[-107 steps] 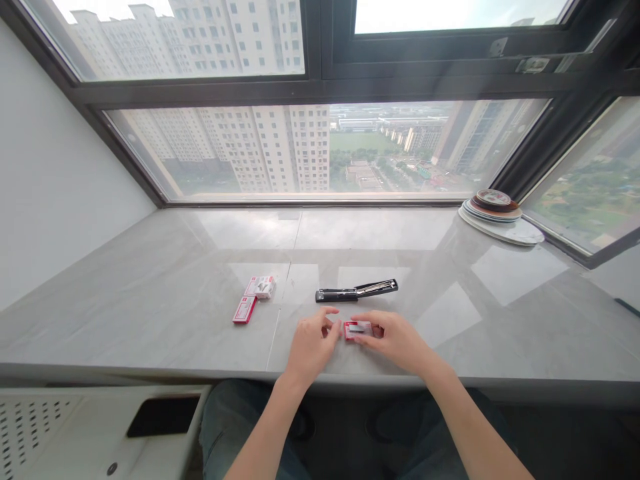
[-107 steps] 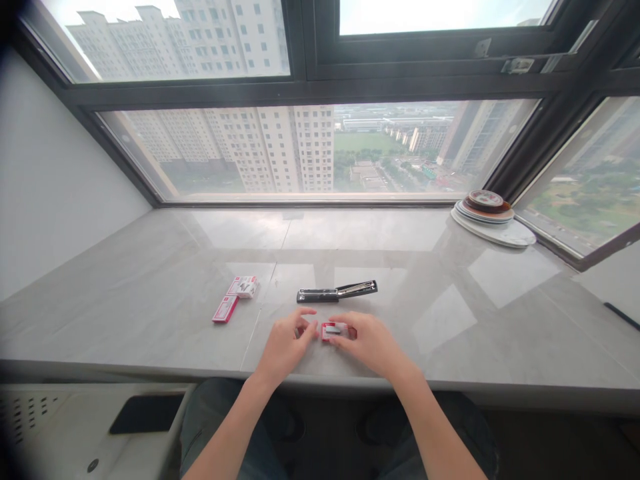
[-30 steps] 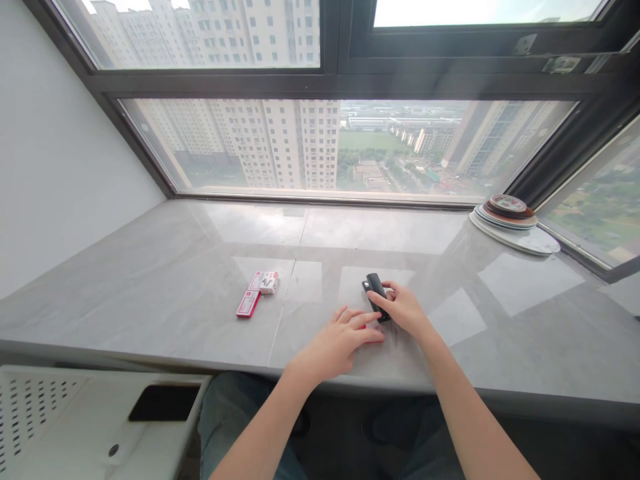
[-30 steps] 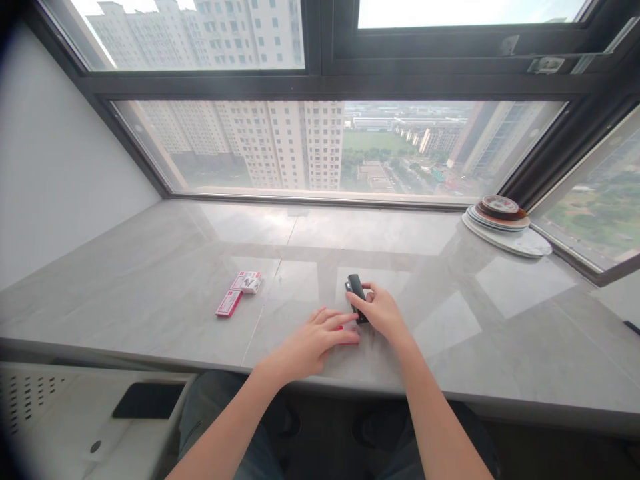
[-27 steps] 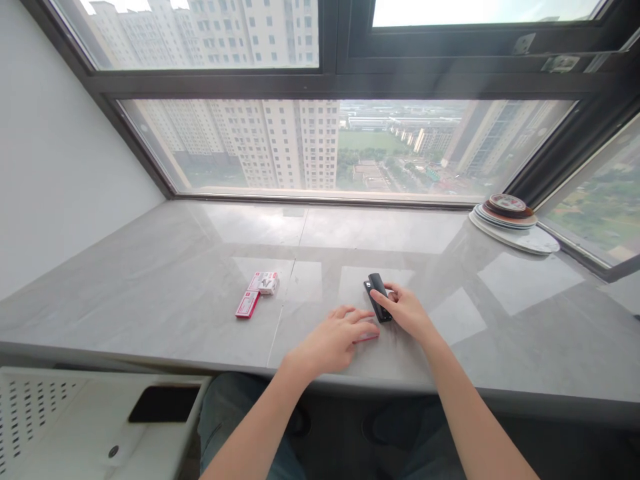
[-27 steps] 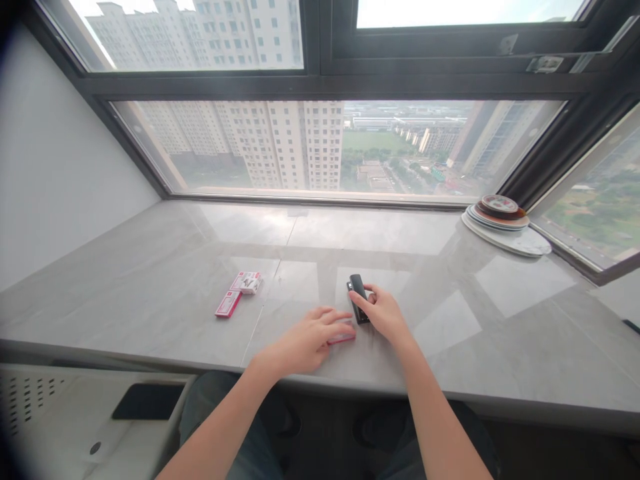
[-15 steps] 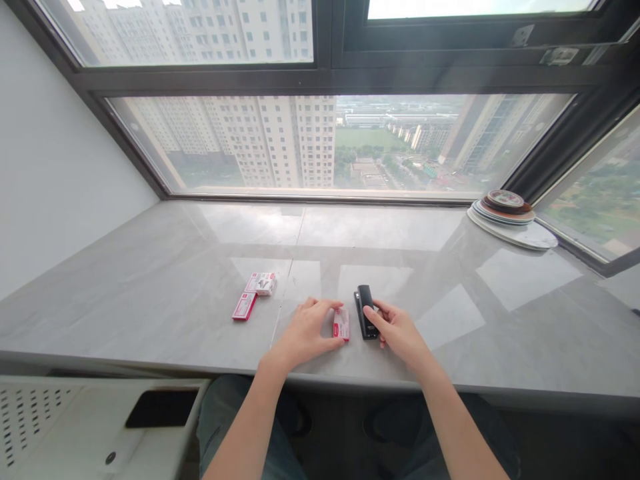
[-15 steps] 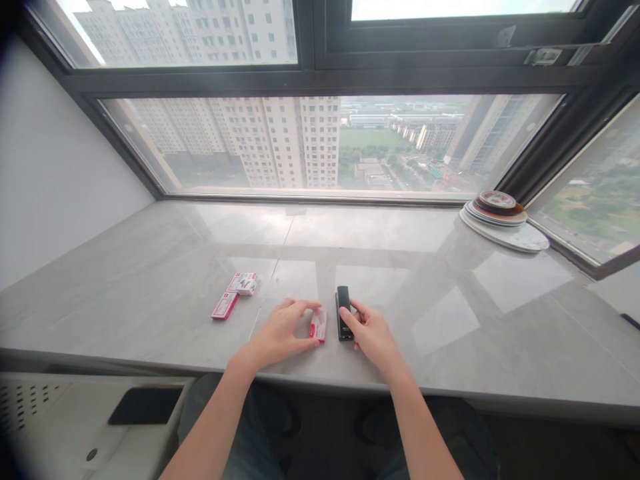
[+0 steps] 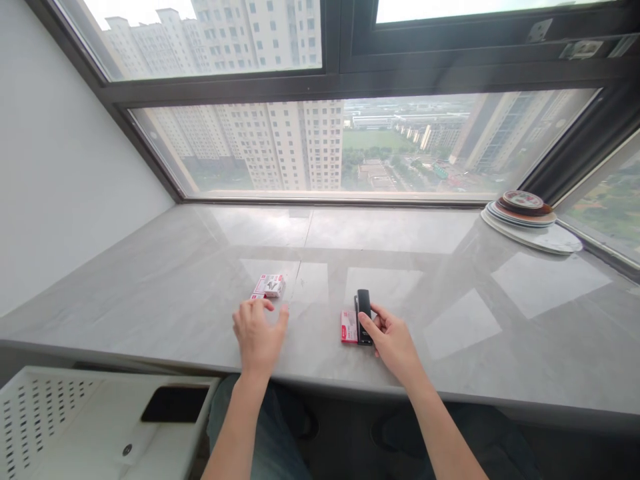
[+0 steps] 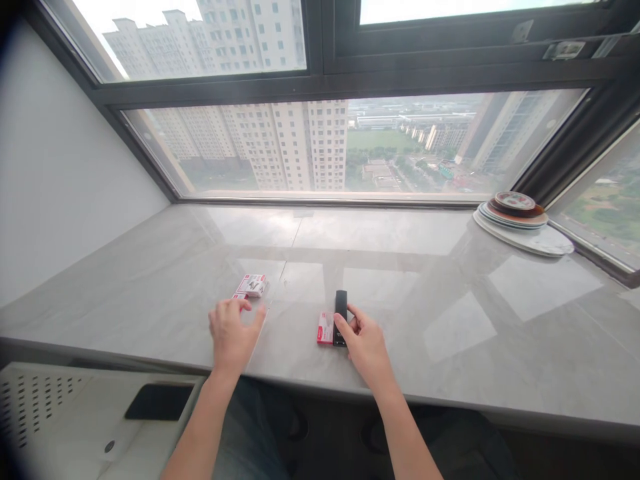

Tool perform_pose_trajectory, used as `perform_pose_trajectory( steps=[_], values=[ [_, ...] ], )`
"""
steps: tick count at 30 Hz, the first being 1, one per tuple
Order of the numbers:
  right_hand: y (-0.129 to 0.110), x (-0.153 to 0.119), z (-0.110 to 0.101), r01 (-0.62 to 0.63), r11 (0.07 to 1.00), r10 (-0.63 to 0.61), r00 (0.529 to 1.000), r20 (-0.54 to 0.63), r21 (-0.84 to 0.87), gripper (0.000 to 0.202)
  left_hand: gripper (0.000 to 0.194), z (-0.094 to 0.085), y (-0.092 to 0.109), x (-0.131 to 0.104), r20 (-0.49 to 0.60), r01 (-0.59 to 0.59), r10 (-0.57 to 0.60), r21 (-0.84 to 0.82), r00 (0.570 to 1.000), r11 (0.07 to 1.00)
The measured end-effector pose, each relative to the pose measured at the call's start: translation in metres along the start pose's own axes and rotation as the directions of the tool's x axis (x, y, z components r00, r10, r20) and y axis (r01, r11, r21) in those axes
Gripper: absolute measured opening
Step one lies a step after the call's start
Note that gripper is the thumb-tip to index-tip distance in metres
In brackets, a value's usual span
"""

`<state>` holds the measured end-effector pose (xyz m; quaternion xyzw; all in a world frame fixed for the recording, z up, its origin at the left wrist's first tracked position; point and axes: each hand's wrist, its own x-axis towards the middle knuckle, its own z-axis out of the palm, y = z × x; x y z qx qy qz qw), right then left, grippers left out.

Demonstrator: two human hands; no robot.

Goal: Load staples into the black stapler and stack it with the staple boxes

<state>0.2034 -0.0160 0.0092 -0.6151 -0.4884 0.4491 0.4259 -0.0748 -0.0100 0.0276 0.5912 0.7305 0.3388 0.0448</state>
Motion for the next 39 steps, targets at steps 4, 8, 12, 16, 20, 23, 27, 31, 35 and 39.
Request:
perform_pose_trajectory(
  steps=[4, 8, 12, 16, 20, 23, 27, 31, 35, 39],
  values=[
    [0.001, 0.001, 0.0, -0.003, 1.0, 0.003, 1.0, 0.002, -0.002, 0.069, 0.049, -0.016, -0.041, 0.015, -0.014, 0.147, -0.148, 0.201, 0.989, 0.969],
    [0.002, 0.001, 0.0, -0.006, 1.0, 0.006, 1.0, 0.014, 0.01, 0.07, 0.056, -0.019, -0.035, 0.01, 0.33, -0.151, 0.104, 0.118, 0.938, 0.981],
    [0.002, 0.0, -0.001, 0.009, 1.0, -0.009, 1.0, 0.022, 0.01, 0.067, 0.062, -0.018, -0.004, 0.006, 0.545, -0.28, 0.322, -0.162, 0.774, 0.946],
    [0.003, 0.001, 0.0, 0.002, 1.0, -0.003, 1.0, 0.013, 0.021, 0.067, 0.054, -0.011, 0.024, 0.017, 0.556, -0.231, 0.356, -0.284, 0.751, 0.931],
    [0.005, 0.003, 0.002, 0.007, 1.0, -0.007, 1.0, 0.016, 0.022, 0.069, 0.051, 0.006, 0.055, 0.022, 0.463, -0.299, 0.48, -0.411, 0.745, 0.861],
    [0.006, 0.003, 0.001, 0.027, 1.0, -0.028, 0.999, 0.02, 0.01, 0.068, 0.053, 0.022, 0.075, 0.013, 0.466, -0.396, 0.59, -0.451, 0.66, 0.8],
    [0.005, 0.001, -0.001, 0.027, 1.0, -0.027, 0.999, 0.047, 0.001, 0.066, 0.06, 0.035, 0.082, -0.001, 0.459, -0.452, 0.613, -0.418, 0.643, 0.788],
    [0.004, 0.0, -0.001, 0.015, 1.0, -0.015, 0.999, 0.052, 0.0, 0.067, 0.067, 0.042, 0.074, -0.007, 0.435, -0.473, 0.606, -0.383, 0.665, 0.794],
    [0.006, 0.0, 0.0, 0.025, 1.0, -0.025, 0.999, 0.04, -0.004, 0.066, 0.073, 0.051, 0.07, -0.012, 0.408, -0.489, 0.59, -0.332, 0.696, 0.807],
    [0.007, 0.0, 0.0, 0.039, 0.999, -0.038, 0.998, 0.042, -0.027, 0.066, 0.078, 0.051, 0.075, -0.02, 0.39, -0.492, 0.596, -0.338, 0.702, 0.802]
  ],
)
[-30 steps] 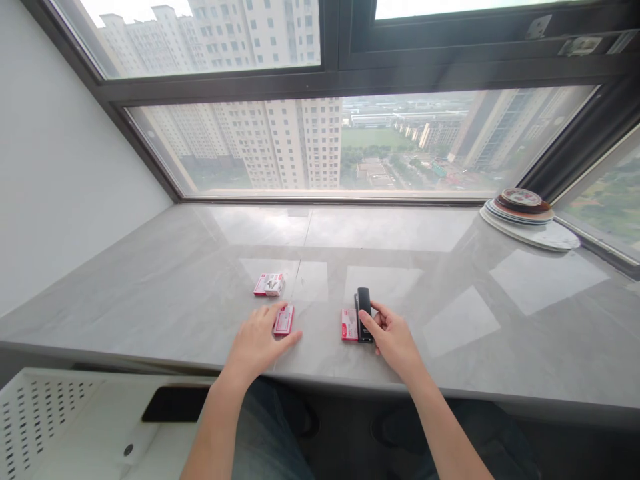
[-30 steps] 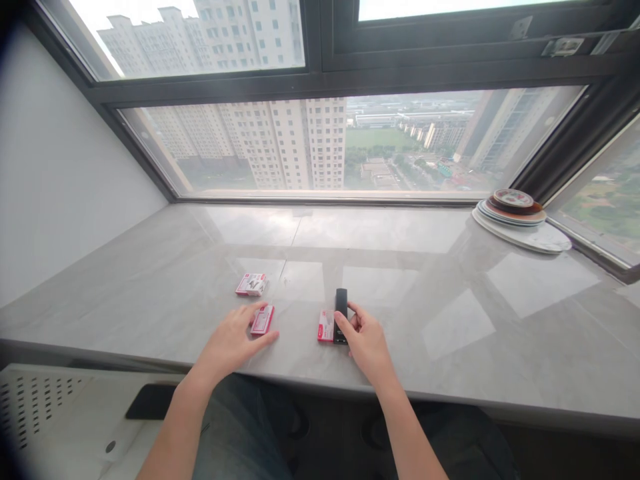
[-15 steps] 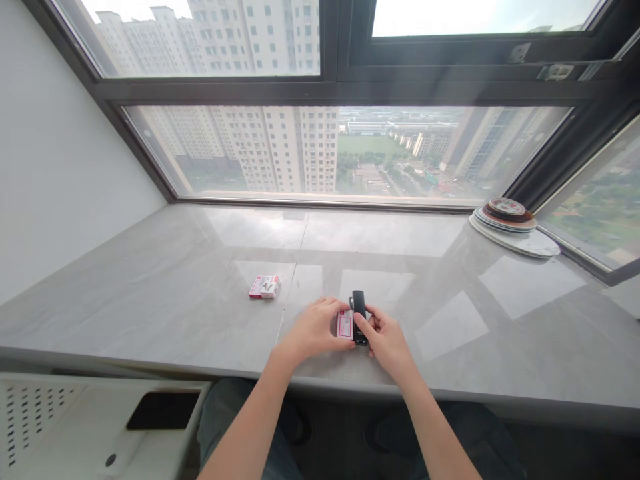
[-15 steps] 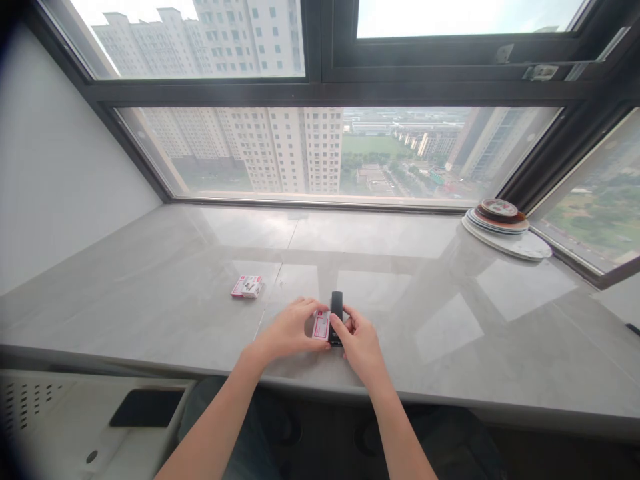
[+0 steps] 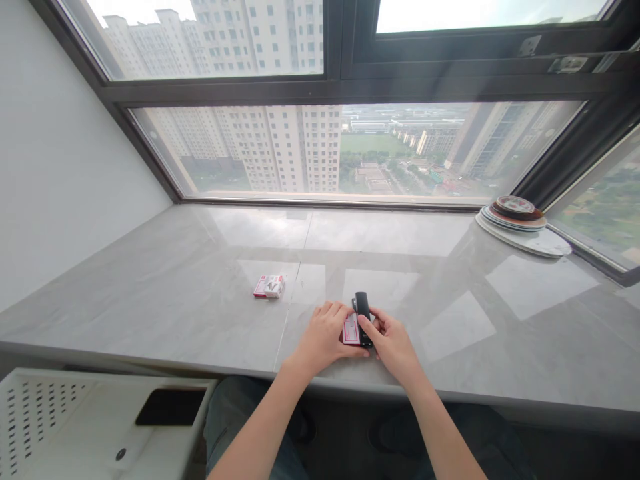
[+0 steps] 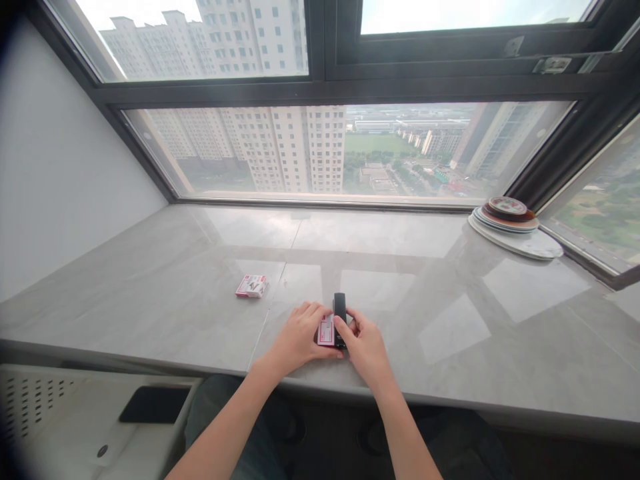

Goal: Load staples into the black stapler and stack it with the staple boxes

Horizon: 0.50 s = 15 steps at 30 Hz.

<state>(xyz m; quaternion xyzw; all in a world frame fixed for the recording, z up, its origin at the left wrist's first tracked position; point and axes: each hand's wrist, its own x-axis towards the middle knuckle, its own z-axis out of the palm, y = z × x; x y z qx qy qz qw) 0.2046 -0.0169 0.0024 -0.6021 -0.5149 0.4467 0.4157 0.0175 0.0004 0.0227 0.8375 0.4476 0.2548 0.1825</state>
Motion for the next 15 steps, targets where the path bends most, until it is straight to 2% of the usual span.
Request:
perform_pose_trajectory(
  steps=[2, 3, 5, 6, 10, 11, 13, 15],
  values=[
    [-0.001, -0.001, 0.001, 0.013, 1.0, -0.013, 1.0, -0.016, -0.02, 0.065, 0.079, -0.01, 0.002, -0.001, -0.02, -0.014, 0.014, -0.023, 1.0, 1.0],
    [-0.001, -0.001, 0.001, 0.02, 0.999, -0.021, 0.999, -0.032, -0.029, 0.065, 0.073, -0.019, -0.001, -0.001, -0.056, -0.004, 0.003, -0.027, 0.998, 1.0],
    [-0.001, -0.002, 0.003, 0.033, 0.999, -0.036, 0.997, -0.07, -0.043, 0.065, 0.046, -0.045, -0.016, -0.001, -0.178, 0.063, -0.065, -0.02, 0.982, 0.998],
    [-0.001, -0.002, 0.003, 0.038, 0.998, -0.042, 0.995, -0.086, -0.048, 0.066, 0.033, -0.06, -0.028, -0.001, -0.284, 0.137, -0.133, -0.007, 0.949, 0.991],
    [0.0, -0.002, 0.004, 0.041, 0.997, -0.047, 0.994, -0.097, -0.063, 0.066, 0.034, -0.112, -0.098, -0.002, -0.472, 0.372, -0.308, 0.048, 0.826, 0.927],
    [0.0, -0.002, 0.004, 0.04, 0.997, -0.046, 0.995, -0.093, -0.064, 0.066, 0.036, -0.12, -0.115, -0.004, -0.457, 0.433, -0.354, 0.078, 0.816, 0.898],
    [0.001, -0.002, 0.003, 0.044, 0.997, -0.049, 0.995, -0.084, -0.064, 0.064, 0.042, -0.127, -0.141, -0.011, -0.342, 0.468, -0.406, 0.118, 0.847, 0.876],
    [0.001, -0.001, 0.003, 0.047, 0.997, -0.052, 0.996, -0.078, -0.066, 0.063, 0.05, -0.127, -0.155, -0.022, -0.25, 0.458, -0.417, 0.134, 0.874, 0.879]
  ],
)
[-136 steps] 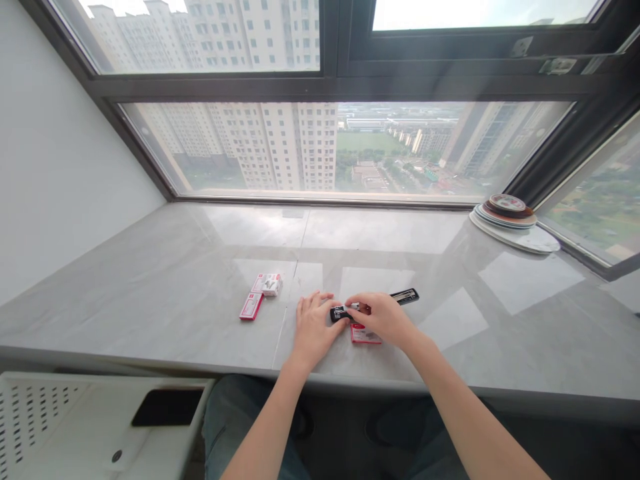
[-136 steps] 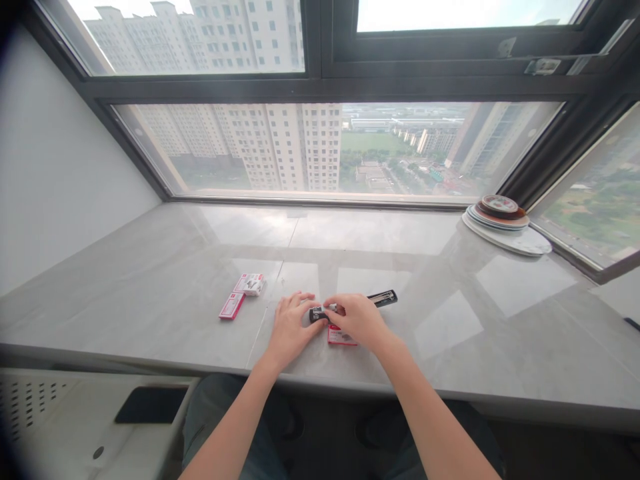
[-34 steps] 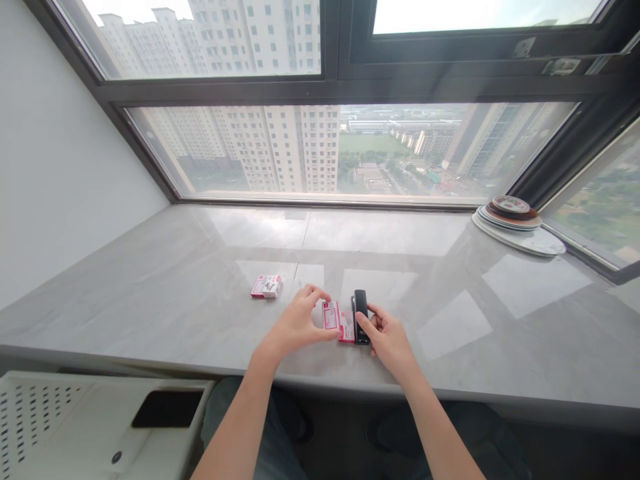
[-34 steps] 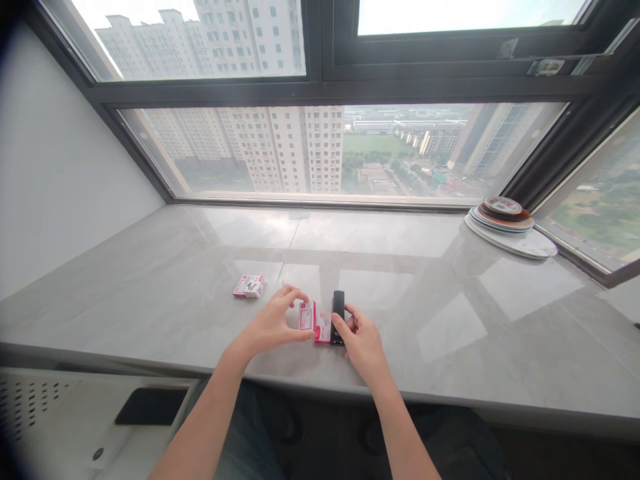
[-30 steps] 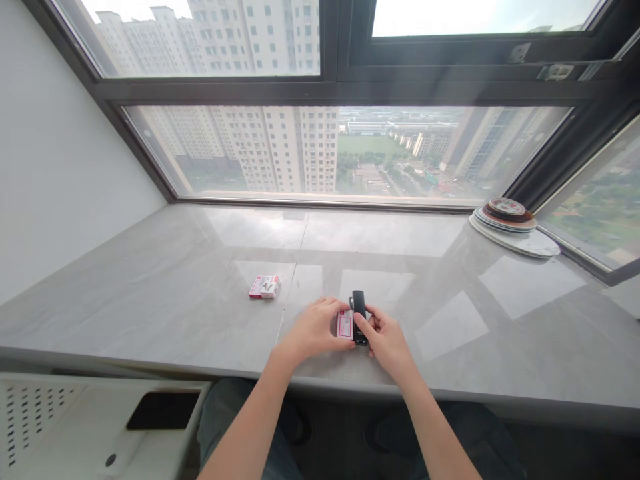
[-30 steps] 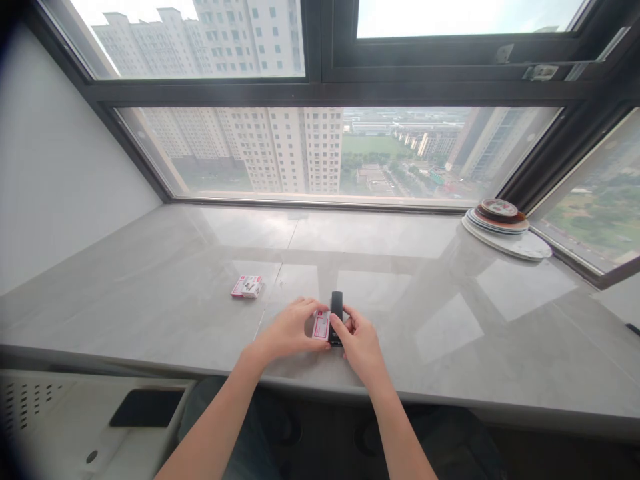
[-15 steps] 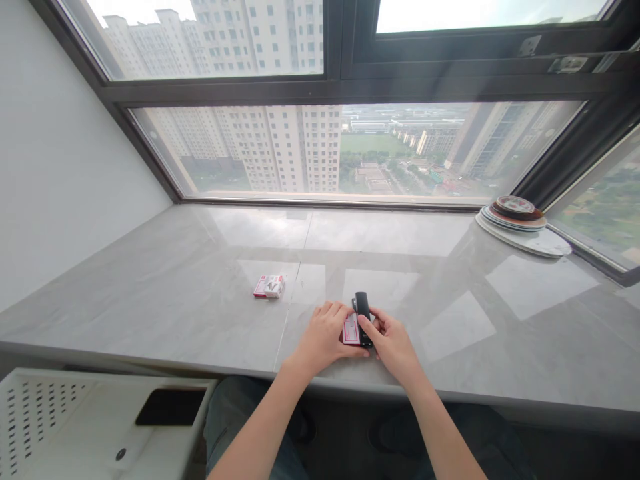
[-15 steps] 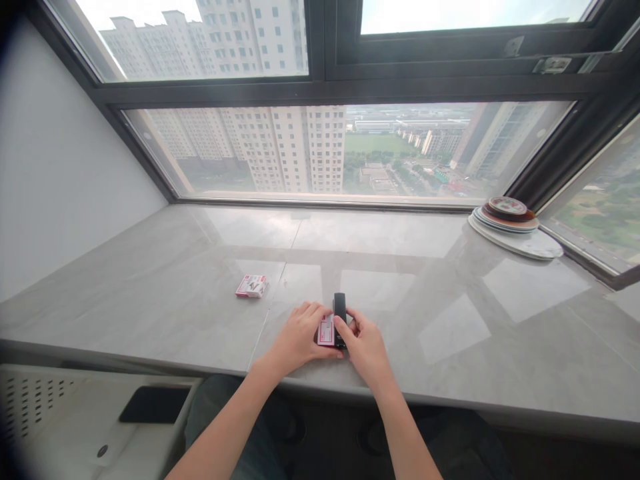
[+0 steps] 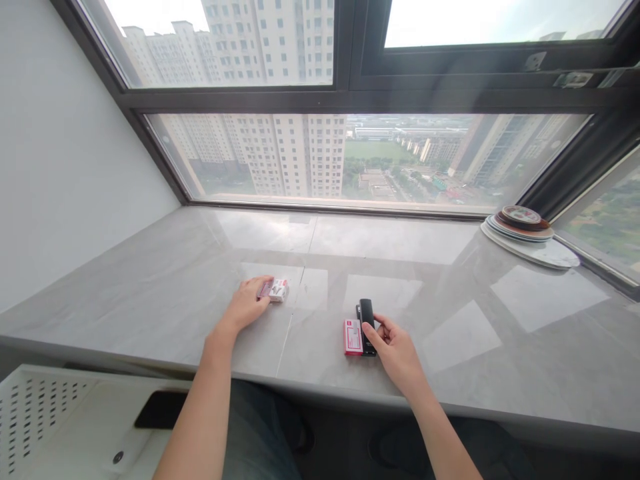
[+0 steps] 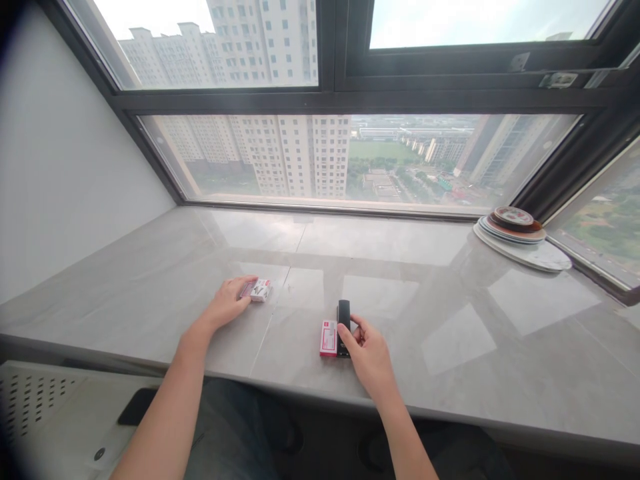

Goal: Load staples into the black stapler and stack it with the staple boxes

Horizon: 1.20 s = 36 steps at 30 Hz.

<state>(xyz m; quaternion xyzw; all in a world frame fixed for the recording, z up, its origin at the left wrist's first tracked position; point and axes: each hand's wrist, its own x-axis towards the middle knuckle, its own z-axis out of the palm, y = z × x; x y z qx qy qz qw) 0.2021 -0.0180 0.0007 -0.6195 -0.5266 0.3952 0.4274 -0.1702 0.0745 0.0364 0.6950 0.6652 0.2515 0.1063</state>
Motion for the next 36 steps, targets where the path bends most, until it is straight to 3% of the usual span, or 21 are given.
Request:
perform_pose_trajectory(
  steps=[4, 7, 9, 12, 16, 19, 24, 30, 32, 33, 34, 36],
  values=[
    [0.0, 0.0, 0.0, 0.001, 1.0, -0.001, 1.0, -0.004, 0.006, 0.063, 0.057, -0.007, -0.016, -0.027, 0.124, -0.011, 0.009, 0.013, 0.992, 1.0],
    [-0.001, 0.0, 0.0, 0.001, 1.0, -0.001, 1.0, 0.0, 0.009, 0.062, 0.056, -0.02, -0.003, -0.052, 0.271, 0.061, -0.057, -0.009, 0.961, 0.998],
    [-0.001, -0.001, 0.0, -0.001, 1.0, 0.001, 1.0, 0.001, 0.006, 0.061, 0.053, -0.025, 0.023, -0.065, 0.359, 0.098, -0.078, -0.037, 0.93, 0.994],
    [-0.001, 0.0, 0.0, -0.003, 1.0, 0.003, 1.0, 0.006, 0.011, 0.06, 0.049, -0.021, 0.082, -0.076, 0.361, -0.053, 0.106, -0.154, 0.927, 0.987],
    [0.001, 0.001, 0.0, 0.008, 1.0, -0.008, 1.0, 0.003, 0.024, 0.063, 0.054, 0.007, 0.152, -0.075, 0.294, -0.281, 0.378, -0.322, 0.878, 0.904],
    [0.003, 0.001, 0.0, 0.012, 1.0, -0.012, 1.0, -0.003, 0.027, 0.063, 0.057, 0.032, 0.173, -0.073, 0.265, -0.354, 0.45, -0.341, 0.853, 0.871],
    [0.0, 0.002, -0.001, 0.013, 1.0, -0.013, 1.0, 0.006, 0.022, 0.06, 0.064, 0.055, 0.166, -0.075, 0.263, -0.315, 0.428, -0.382, 0.864, 0.869],
    [-0.008, -0.011, -0.016, -0.032, 0.999, 0.032, 0.999, -0.003, 0.023, 0.07, 0.082, 0.052, 0.156, -0.075, 0.23, -0.305, 0.416, -0.399, 0.88, 0.865],
    [-0.007, -0.021, -0.025, -0.062, 0.998, 0.062, 0.998, 0.019, -0.002, 0.072, 0.058, 0.043, 0.138, -0.064, 0.138, -0.237, 0.301, -0.355, 0.943, 0.904],
    [-0.006, -0.026, -0.028, -0.07, 0.997, 0.071, 0.997, 0.029, -0.023, 0.075, 0.04, 0.037, 0.125, -0.056, 0.055, -0.153, 0.178, -0.307, 0.982, 0.939],
    [-0.005, -0.031, -0.03, -0.073, 0.996, 0.075, 0.996, 0.04, -0.053, 0.078, 0.035, 0.032, 0.109, -0.047, -0.018, -0.075, 0.072, -0.27, 0.997, 0.96],
    [-0.005, -0.036, -0.032, -0.058, 0.989, 0.068, 0.995, 0.072, -0.133, 0.087, 0.039, 0.022, 0.078, -0.028, -0.125, 0.079, -0.106, -0.203, 0.987, 0.976]
  ],
)
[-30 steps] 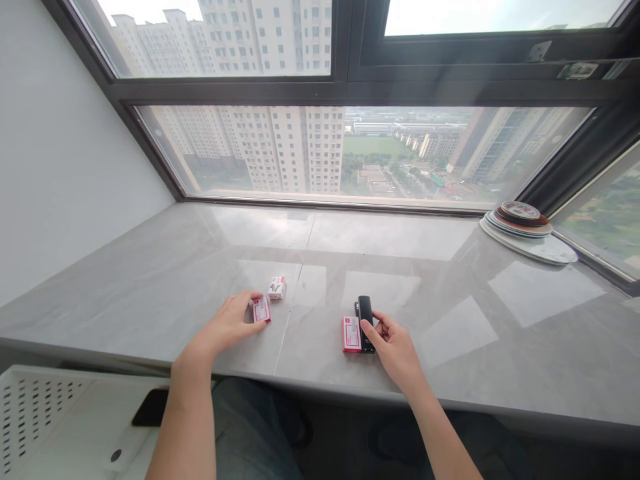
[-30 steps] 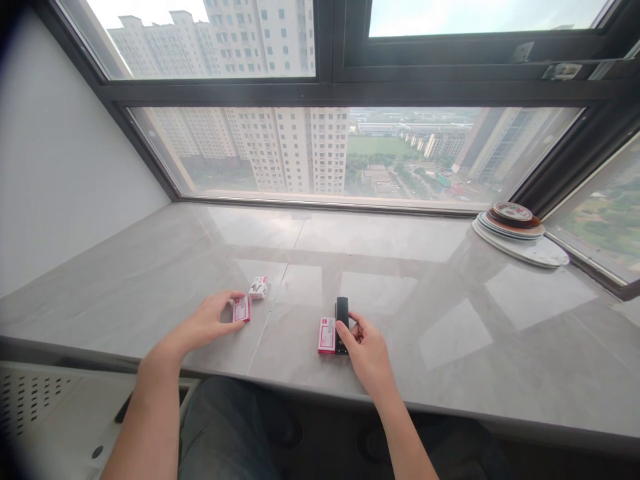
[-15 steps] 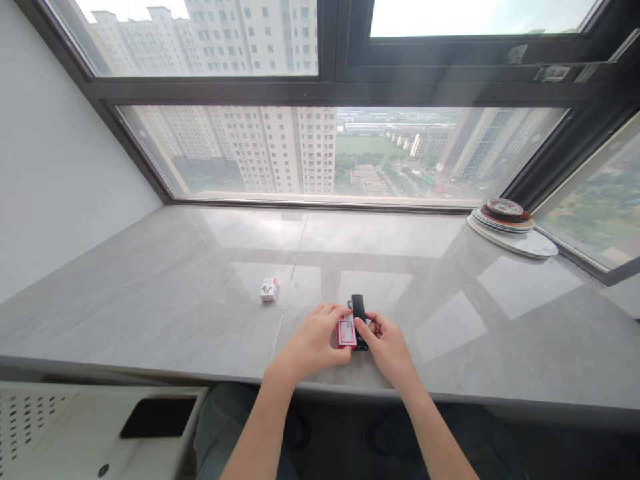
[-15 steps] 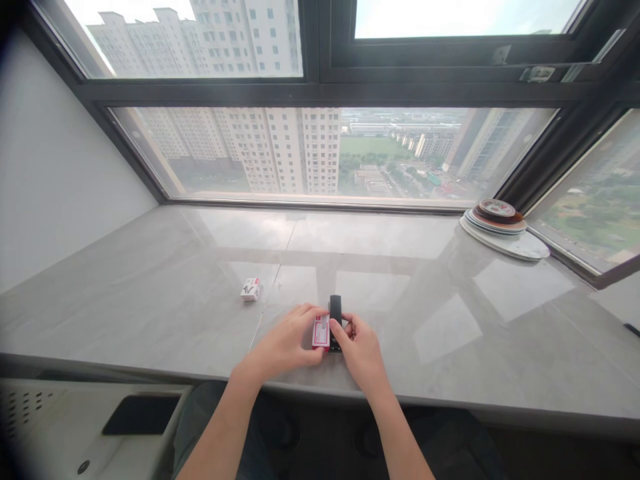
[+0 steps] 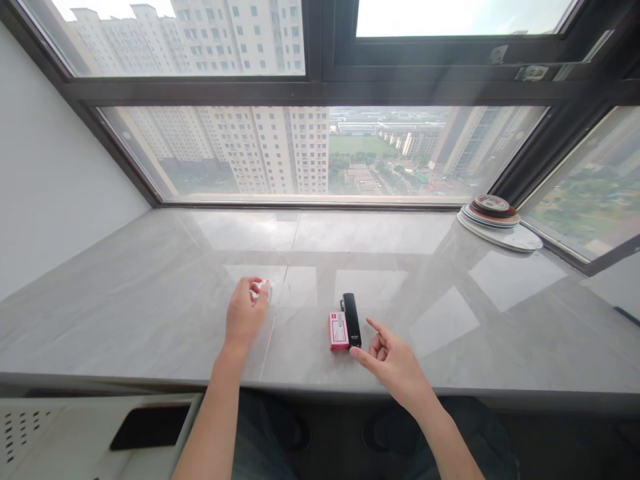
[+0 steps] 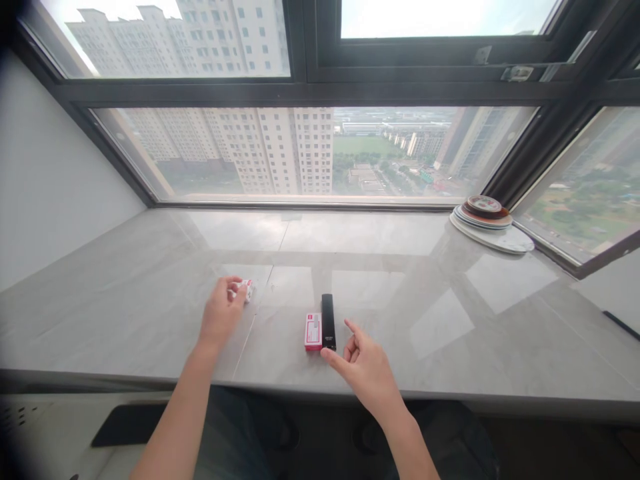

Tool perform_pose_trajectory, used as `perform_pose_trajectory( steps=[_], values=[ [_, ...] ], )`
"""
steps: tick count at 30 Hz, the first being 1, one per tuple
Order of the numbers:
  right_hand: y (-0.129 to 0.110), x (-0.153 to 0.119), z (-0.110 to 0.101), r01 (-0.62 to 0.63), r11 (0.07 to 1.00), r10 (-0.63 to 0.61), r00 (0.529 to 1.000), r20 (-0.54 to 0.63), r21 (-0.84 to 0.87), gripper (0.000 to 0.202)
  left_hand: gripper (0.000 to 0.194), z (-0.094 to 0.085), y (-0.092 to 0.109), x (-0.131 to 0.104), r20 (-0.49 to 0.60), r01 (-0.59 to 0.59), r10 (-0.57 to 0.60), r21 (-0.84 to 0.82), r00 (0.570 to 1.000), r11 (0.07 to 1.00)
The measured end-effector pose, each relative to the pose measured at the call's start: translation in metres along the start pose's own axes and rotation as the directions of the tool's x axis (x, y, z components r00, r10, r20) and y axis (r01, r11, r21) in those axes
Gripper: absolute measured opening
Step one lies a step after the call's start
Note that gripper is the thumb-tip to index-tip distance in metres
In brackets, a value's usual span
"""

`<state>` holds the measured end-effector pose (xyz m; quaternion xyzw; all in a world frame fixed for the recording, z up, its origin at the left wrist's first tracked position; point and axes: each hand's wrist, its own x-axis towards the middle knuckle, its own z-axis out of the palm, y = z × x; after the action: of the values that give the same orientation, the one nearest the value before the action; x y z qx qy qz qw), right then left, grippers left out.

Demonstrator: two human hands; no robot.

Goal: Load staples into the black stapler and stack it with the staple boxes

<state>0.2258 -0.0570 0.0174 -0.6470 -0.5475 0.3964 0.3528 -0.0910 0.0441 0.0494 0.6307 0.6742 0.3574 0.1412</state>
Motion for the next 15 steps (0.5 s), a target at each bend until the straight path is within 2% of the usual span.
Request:
perform_pose_trajectory(
  steps=[1, 3, 5, 8, 11, 13, 15],
  values=[
    [-0.001, 0.0, 0.0, 0.011, 0.999, -0.01, 1.0, 0.02, -0.051, 0.091, 0.04, -0.004, -0.011, 0.01, -0.031, 0.056, -0.055, 0.035, 0.998, 0.998],
    [-0.005, 0.003, 0.001, 0.037, 0.987, -0.028, 0.998, 0.061, -0.157, 0.097, 0.038, -0.002, -0.024, 0.022, 0.007, 0.078, -0.078, 0.06, 0.997, 0.995],
    [-0.01, 0.01, 0.0, 0.063, 0.97, -0.039, 0.993, 0.108, -0.233, 0.102, 0.036, 0.011, -0.021, 0.024, 0.095, 0.031, -0.036, 0.053, 0.995, 0.998],
    [-0.016, 0.021, -0.001, 0.1, 0.957, -0.048, 0.981, 0.19, -0.272, 0.098, 0.035, 0.043, 0.005, 0.011, 0.208, -0.069, 0.063, 0.019, 0.976, 0.997],
    [-0.021, 0.024, -0.002, 0.131, 0.951, -0.071, 0.974, 0.215, -0.279, 0.092, 0.038, 0.071, 0.04, -0.007, 0.304, -0.18, 0.184, -0.042, 0.935, 0.983],
    [-0.023, 0.023, -0.001, 0.154, 0.945, -0.095, 0.973, 0.21, -0.288, 0.086, 0.041, 0.08, 0.058, -0.016, 0.345, -0.226, 0.242, -0.087, 0.907, 0.97],
    [-0.025, 0.022, 0.0, 0.186, 0.936, -0.126, 0.97, 0.21, -0.298, 0.078, 0.044, 0.084, 0.069, -0.023, 0.349, -0.232, 0.254, -0.106, 0.902, 0.967]
  ],
)
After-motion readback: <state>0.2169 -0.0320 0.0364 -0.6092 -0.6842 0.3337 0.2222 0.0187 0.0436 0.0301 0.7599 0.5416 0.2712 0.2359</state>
